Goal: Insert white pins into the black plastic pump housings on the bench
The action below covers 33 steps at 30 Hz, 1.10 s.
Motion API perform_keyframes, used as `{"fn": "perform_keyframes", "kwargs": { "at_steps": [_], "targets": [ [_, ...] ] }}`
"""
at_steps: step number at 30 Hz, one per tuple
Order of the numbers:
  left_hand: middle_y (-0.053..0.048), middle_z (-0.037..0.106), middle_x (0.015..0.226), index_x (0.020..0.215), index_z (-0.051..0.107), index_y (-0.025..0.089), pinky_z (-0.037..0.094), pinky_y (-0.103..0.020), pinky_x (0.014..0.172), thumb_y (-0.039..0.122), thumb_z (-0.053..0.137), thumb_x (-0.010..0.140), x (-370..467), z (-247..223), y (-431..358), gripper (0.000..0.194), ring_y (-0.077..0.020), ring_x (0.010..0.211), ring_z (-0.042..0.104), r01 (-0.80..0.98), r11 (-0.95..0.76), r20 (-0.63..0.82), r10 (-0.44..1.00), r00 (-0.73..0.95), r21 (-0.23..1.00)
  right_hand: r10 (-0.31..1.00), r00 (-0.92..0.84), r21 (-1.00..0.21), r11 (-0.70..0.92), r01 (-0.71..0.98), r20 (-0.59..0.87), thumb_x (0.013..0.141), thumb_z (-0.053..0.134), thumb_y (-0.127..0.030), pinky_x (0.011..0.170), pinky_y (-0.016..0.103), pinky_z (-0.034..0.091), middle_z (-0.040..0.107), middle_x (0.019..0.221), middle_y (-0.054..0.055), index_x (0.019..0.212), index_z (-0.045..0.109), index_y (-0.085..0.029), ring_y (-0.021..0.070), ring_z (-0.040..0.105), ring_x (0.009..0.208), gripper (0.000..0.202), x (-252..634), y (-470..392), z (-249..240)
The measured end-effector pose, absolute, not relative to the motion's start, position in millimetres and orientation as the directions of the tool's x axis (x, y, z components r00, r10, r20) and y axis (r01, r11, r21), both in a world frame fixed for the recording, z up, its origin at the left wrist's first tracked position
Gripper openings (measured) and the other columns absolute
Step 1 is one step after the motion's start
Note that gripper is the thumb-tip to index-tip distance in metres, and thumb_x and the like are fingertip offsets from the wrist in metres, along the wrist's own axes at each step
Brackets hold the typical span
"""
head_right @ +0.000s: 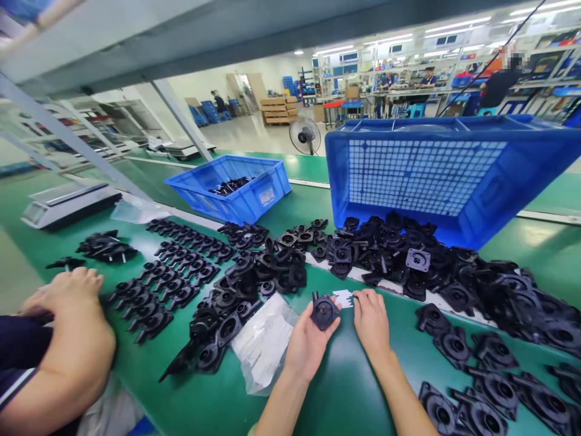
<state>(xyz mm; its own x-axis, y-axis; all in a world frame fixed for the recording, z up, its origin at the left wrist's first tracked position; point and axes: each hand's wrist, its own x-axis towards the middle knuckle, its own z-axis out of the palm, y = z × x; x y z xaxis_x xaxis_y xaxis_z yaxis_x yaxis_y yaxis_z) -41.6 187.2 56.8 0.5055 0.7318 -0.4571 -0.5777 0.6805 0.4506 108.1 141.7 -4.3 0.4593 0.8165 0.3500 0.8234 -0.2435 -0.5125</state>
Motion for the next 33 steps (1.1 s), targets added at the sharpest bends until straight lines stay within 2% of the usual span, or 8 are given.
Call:
{"fn": "perform_keyframes", "kwargs": {
  "at_steps": [4, 8, 18, 24, 29, 33],
  "targets": [
    [-0.018, 0.055, 0.126, 0.118, 0.054, 0.008, 0.052, -0.038, 0.086, 0.031, 0.046, 0.096, -39.9, 55.9, 189.9, 0.033, -0.0283, 0.118, 0.053, -0.565, 0.684, -0.503, 0.727, 0.468, 0.462, 0.839, 0.454, -0.483, -0.275, 0.831, 0.302, 0.091, 0.048, -0.017, 0.088, 0.037, 0.041, 0.059, 0.098, 0.009, 0.102, 0.064, -0.012, 0.0233, 0.048, 0.092, 0.02, 114.3, 154.3, -6.6],
    [-0.017, 0.053, 0.131, 0.117, 0.055, 0.01, 0.051, -0.043, 0.091, 0.031, 0.044, 0.097, -39.2, 55.7, 189.9, 0.032, -0.0287, 0.124, 0.049, -0.571, 0.676, -0.537, 0.729, 0.425, 0.466, 0.864, 0.434, -0.466, -0.283, 0.838, 0.255, 0.091, 0.051, -0.021, 0.088, 0.037, 0.04, 0.057, 0.096, 0.008, 0.096, 0.064, -0.015, 0.0231, 0.048, 0.09, 0.015, 116.6, 153.9, -4.6],
    [-0.016, 0.055, 0.128, 0.112, 0.057, 0.01, 0.047, -0.047, 0.096, 0.028, 0.046, 0.096, -38.7, 51.6, 190.8, 0.026, -0.0271, 0.121, 0.052, -0.58, 0.657, -0.549, 0.742, 0.385, 0.481, 0.88, 0.433, -0.478, -0.3, 0.826, 0.195, 0.092, 0.046, -0.022, 0.081, 0.039, 0.038, 0.056, 0.095, 0.01, 0.088, 0.061, -0.016, 0.0262, 0.046, 0.089, 0.017, 113.1, 154.5, 2.9],
    [-0.013, 0.058, 0.124, 0.109, 0.059, 0.012, 0.046, -0.048, 0.098, 0.025, 0.049, 0.095, -37.4, 50.5, 189.5, 0.021, -0.0219, 0.116, 0.054, -0.584, 0.624, -0.533, 0.771, 0.35, 0.519, 0.841, 0.507, -0.641, -0.285, 0.712, 0.189, 0.092, 0.039, -0.023, 0.082, 0.04, 0.038, 0.055, 0.09, 0.011, 0.084, 0.053, -0.016, 0.0261, 0.047, 0.086, 0.018, 112.0, 137.0, 1.2],
    [-0.011, 0.061, 0.115, 0.102, 0.062, 0.013, 0.046, -0.048, 0.098, 0.031, 0.056, 0.092, -37.4, 44.1, 185.5, 0.021, -0.0185, 0.107, 0.057, -0.534, 0.629, -0.467, 0.778, 0.42, 0.566, 0.778, 0.617, -0.838, -0.256, 0.482, 0.118, 0.094, 0.037, -0.038, 0.073, 0.034, 0.043, 0.062, 0.085, 0.005, 0.09, 0.05, -0.019, 0.0198, 0.057, 0.075, 0.023, 100.7, 107.3, 0.5],
    [-0.011, 0.062, 0.112, 0.102, 0.063, 0.013, 0.048, -0.046, 0.095, 0.034, 0.06, 0.089, -36.4, 41.3, 179.5, 0.025, -0.0183, 0.101, 0.058, -0.445, 0.695, -0.477, 0.715, 0.511, 0.565, 0.714, 0.697, -0.939, -0.19, 0.288, 0.07, 0.09, 0.044, -0.048, 0.081, 0.034, 0.046, 0.065, 0.089, 0.007, 0.093, 0.054, -0.018, 0.0202, 0.062, 0.084, 0.032, 96.9, 97.1, 1.3]
  ]
}}
